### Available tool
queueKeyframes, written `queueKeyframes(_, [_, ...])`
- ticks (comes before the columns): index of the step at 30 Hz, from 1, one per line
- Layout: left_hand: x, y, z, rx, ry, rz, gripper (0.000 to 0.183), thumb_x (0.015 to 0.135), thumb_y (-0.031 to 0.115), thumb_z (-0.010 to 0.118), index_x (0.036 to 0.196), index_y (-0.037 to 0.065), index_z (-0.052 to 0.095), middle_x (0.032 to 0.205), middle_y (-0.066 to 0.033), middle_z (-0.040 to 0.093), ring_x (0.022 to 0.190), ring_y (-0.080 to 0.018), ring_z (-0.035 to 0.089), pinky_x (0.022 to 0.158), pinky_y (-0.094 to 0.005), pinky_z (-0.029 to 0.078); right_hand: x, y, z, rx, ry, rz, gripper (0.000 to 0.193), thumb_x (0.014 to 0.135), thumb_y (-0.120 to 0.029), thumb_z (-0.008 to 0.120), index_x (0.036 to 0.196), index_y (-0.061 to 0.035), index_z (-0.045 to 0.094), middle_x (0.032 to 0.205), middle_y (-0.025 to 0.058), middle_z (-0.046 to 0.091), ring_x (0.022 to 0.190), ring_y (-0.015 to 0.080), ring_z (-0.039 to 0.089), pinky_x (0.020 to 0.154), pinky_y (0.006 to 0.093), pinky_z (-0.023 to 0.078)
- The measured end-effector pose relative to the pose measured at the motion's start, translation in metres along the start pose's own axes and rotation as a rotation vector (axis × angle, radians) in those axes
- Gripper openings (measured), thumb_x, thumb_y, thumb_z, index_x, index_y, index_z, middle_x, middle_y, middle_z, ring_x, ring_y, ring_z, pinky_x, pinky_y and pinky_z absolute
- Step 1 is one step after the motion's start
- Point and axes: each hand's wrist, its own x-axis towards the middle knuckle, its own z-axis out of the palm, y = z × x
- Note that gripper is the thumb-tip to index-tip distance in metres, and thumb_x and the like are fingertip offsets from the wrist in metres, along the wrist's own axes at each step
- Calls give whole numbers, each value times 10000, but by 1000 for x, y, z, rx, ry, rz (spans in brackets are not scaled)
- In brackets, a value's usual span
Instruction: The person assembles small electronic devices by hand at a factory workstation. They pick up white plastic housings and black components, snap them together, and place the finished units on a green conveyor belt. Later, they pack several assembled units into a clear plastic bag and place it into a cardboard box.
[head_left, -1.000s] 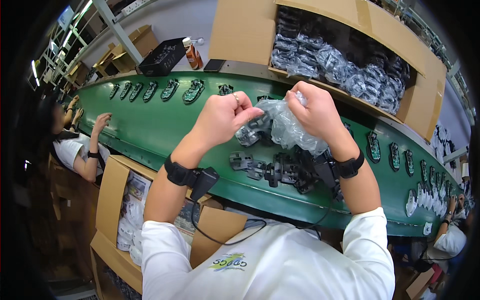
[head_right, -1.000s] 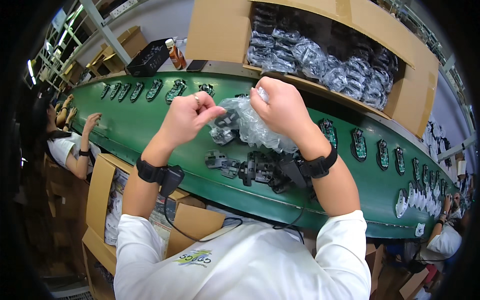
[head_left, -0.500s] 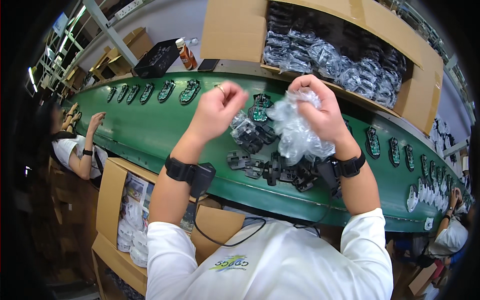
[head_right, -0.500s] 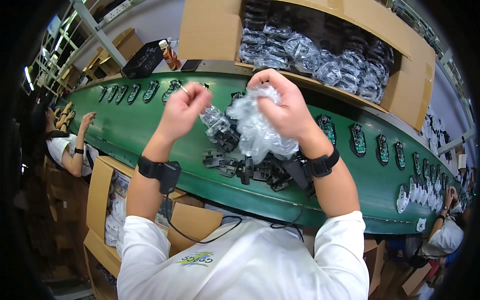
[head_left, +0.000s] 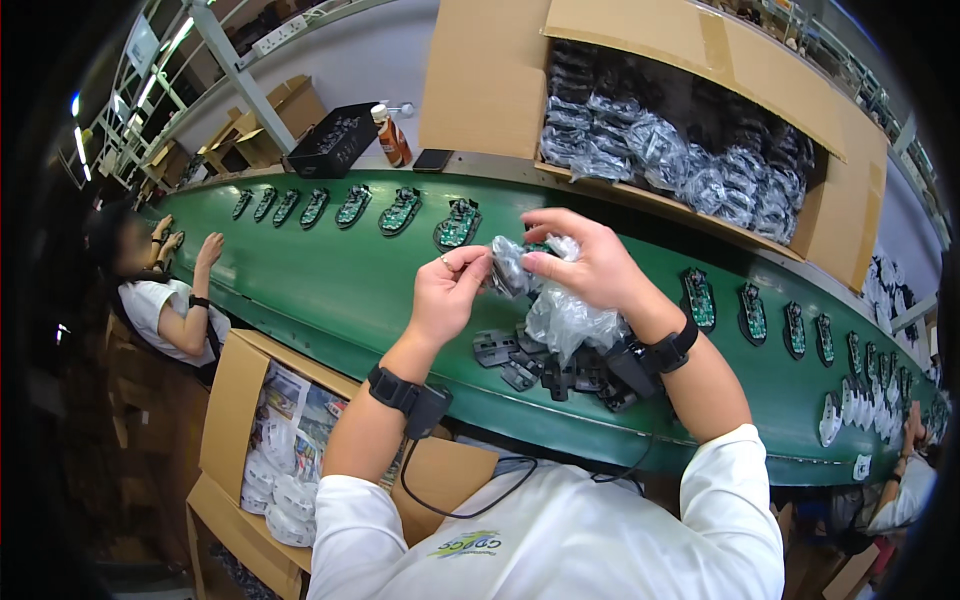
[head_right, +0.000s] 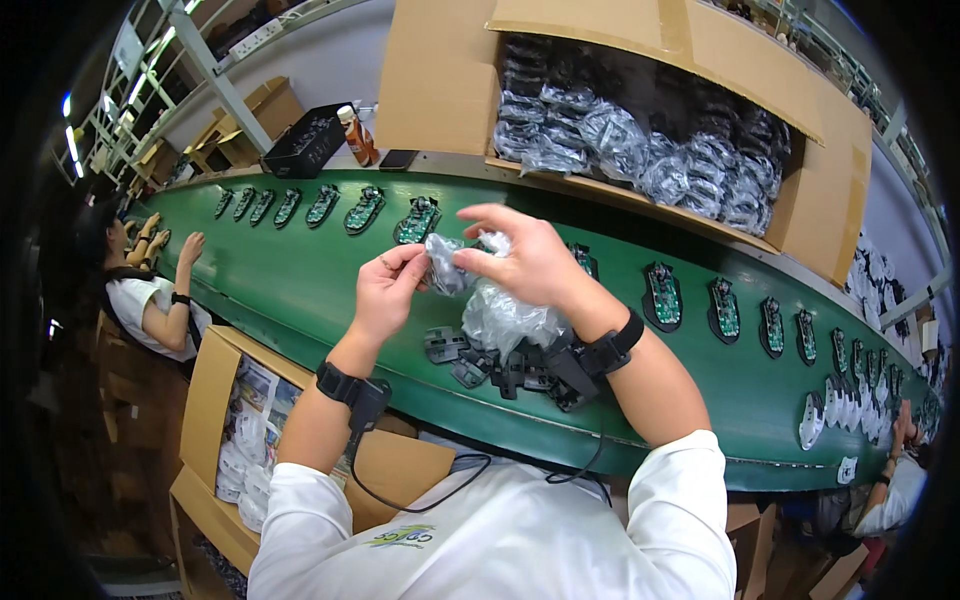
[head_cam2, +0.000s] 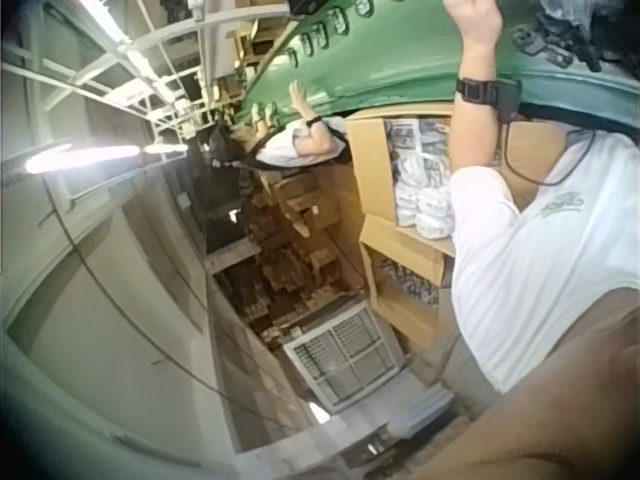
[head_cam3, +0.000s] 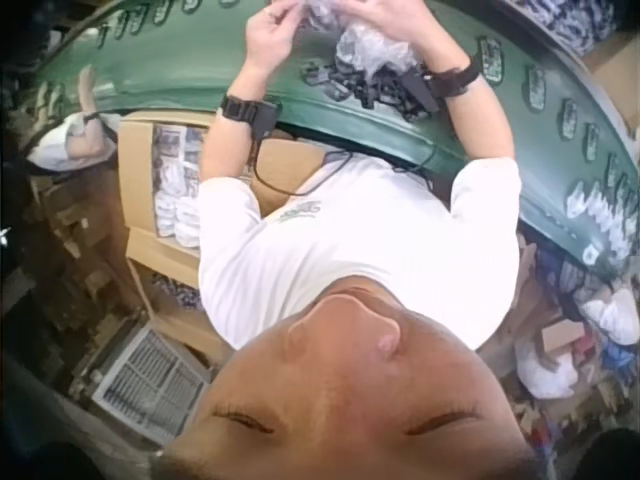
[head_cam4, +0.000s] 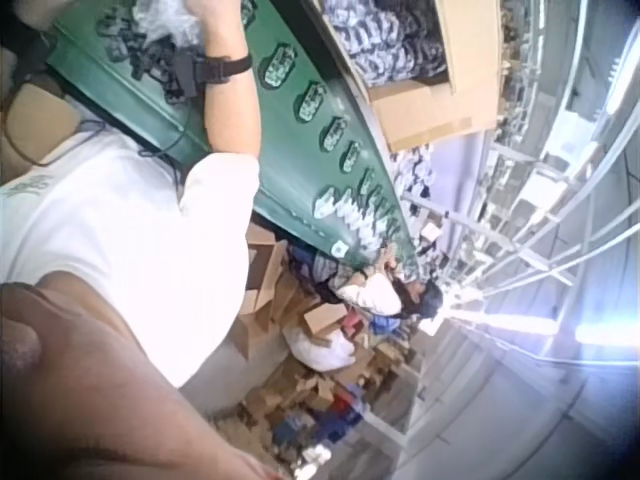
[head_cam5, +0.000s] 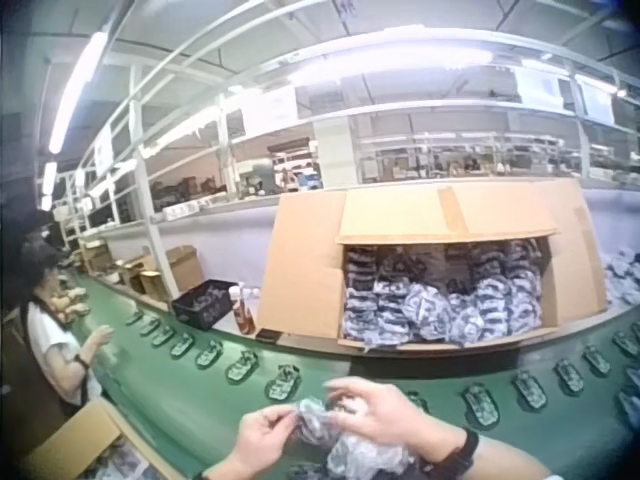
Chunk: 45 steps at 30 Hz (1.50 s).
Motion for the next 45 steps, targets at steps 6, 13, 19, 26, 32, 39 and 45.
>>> queueKeyframes(6, [-12, 5, -7, -77, 145, -9, 248, 1036, 137, 651, 1214, -31, 690, 1018, -49, 746, 834, -94, 686, 730, -242, 561, 9, -39, 19, -293, -66, 13, 198, 816, -146, 744, 970, -21, 746, 957, 191, 738, 869, 357, 708, 744, 404, 571])
queueKeyframes(13, [-23, 41, 25, -290, 30, -43, 431, 1054, 177, 623, 1406, -67, 568, 1105, -58, 709, 950, -86, 658, 846, -248, 554, 10, -28, 33, -536, 80, -207, 179, 760, -60, 705, 935, -52, 668, 902, 162, 699, 855, 387, 685, 738, 477, 557])
queueKeyframes(19, [-24, 7, -5, 278, -3, -1, 279, 1004, 135, 630, 1199, -41, 723, 955, -49, 763, 916, -81, 685, 795, -276, 546, 14, -23, 24, -489, 6, -157, 174, 776, -42, 677, 950, -47, 663, 914, 181, 701, 878, 407, 680, 759, 490, 552])
queueKeyframes(26, [-15, 90, -20, 846, -258, -32, 212, 935, 95, 648, 1087, 41, 787, 1008, -198, 766, 861, -277, 742, 774, -345, 565, 26, -32, -14, -545, -250, -182, 186, 806, -73, 652, 985, -80, 706, 920, 161, 714, 919, 400, 686, 785, 484, 556])
queueKeyframes(32, [2, 95, -26, 1003, -315, 113, 200, 924, 178, 647, 999, 70, 799, 875, -199, 728, 761, -388, 699, 703, -458, 568, 23, -39, -14, -643, -212, -223, 175, 797, -67, 679, 969, -86, 703, 923, 129, 723, 900, 371, 692, 774, 461, 556])
queueKeyframes(39, [13, 96, -10, 723, 163, 664, 136, 920, -33, 674, 1013, -1, 768, 854, -129, 722, 695, -190, 674, 642, -289, 529, 23, -50, -23, -472, 74, -243, 143, 852, -80, 682, 991, -48, 679, 869, 195, 706, 849, 422, 678, 748, 479, 543])
queueKeyframes(45, [26, 90, 23, 5, -29, 227, 183, 1041, 73, 617, 1178, -29, 684, 1023, -48, 720, 857, -85, 670, 750, -240, 571, 20, -49, -13, -162, 104, -234, 211, 822, -151, 785, 924, -36, 641, 1084, 169, 695, 969, 290, 692, 791, 404, 533])
